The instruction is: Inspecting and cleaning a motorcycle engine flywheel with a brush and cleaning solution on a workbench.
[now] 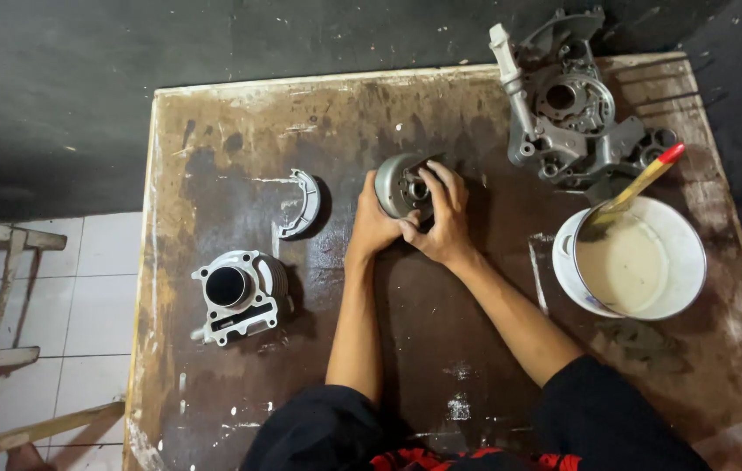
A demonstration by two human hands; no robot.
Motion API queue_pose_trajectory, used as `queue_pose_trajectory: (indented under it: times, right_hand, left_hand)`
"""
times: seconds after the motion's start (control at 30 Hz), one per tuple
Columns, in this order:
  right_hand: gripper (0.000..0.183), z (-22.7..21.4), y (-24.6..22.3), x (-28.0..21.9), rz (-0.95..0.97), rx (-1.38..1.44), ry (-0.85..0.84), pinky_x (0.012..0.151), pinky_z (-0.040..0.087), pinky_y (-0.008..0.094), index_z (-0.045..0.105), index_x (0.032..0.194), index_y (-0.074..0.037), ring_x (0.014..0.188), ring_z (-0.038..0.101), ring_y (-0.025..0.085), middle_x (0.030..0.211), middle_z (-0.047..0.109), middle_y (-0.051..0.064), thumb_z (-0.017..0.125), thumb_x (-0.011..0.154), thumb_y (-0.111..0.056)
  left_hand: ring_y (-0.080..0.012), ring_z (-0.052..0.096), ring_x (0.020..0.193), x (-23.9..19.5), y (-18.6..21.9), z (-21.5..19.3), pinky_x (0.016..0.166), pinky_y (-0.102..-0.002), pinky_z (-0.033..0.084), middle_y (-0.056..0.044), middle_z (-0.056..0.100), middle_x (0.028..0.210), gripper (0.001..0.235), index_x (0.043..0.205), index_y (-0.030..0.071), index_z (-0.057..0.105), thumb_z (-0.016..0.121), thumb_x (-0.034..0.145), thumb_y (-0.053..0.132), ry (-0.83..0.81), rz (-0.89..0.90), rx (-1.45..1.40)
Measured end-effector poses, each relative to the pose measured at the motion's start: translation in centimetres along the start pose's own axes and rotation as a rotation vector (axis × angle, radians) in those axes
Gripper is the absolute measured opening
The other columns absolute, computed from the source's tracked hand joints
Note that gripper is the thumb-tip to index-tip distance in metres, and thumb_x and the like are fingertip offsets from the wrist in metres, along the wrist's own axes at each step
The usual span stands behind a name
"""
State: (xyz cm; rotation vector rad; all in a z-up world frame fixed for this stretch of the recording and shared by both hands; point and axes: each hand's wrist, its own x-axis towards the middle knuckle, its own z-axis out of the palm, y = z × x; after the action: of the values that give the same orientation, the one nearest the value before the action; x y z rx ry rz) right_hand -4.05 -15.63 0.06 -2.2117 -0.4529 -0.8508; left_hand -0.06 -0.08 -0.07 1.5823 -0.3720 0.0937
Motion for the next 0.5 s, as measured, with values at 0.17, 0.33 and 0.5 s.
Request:
queue_pose_trajectory:
  times: [0.17,0.33,0.5]
  right_hand:
    - [0.079,-0.2,-0.2,-0.4,-0.011,-0.018,0.016,0.119,0.033,0.052,0.054,0.141,0.000,0.138,0.048,0.041,0.148,0.051,0.021,0.065,0.090,-0.059]
    - [0.056,0.2,-0.3,-1.2,-0.150,-0.116,-0.102,0.120,0.034,0.049,0.062,0.135,-0.012,0.143,0.056,0.033,0.148,0.061,0.011,0.066,0.092,-0.048]
    - [0.090,0.4,0.0,-0.3,0.001,-0.060,-0.022,0.118,0.028,0.053,0.049,0.146,0.005,0.143,0.044,0.041,0.153,0.047,0.024,0.056,0.090,-0.066]
  left_hand:
    - [-0.0184,0.067,0.103,-0.3,-0.6,0.0,0.091,-0.034,0.057,-0.011,0.071,0.112,0.076,0.128,0.001,0.054,0.090,0.062,0.016,-0.011,-0.007,-0.020]
    - [-0.0191,0.066,0.105,-0.6,-0.6,-0.2,0.092,-0.035,0.056,-0.012,0.070,0.114,0.084,0.129,0.001,0.052,0.093,0.057,0.017,-0.027,0.043,-0.071]
    - [-0.0185,0.067,0.103,-0.3,-0.4,-0.1,0.090,-0.034,0.057,-0.012,0.070,0.114,0.083,0.130,0.001,0.053,0.093,0.061,0.024,-0.005,0.022,-0.018]
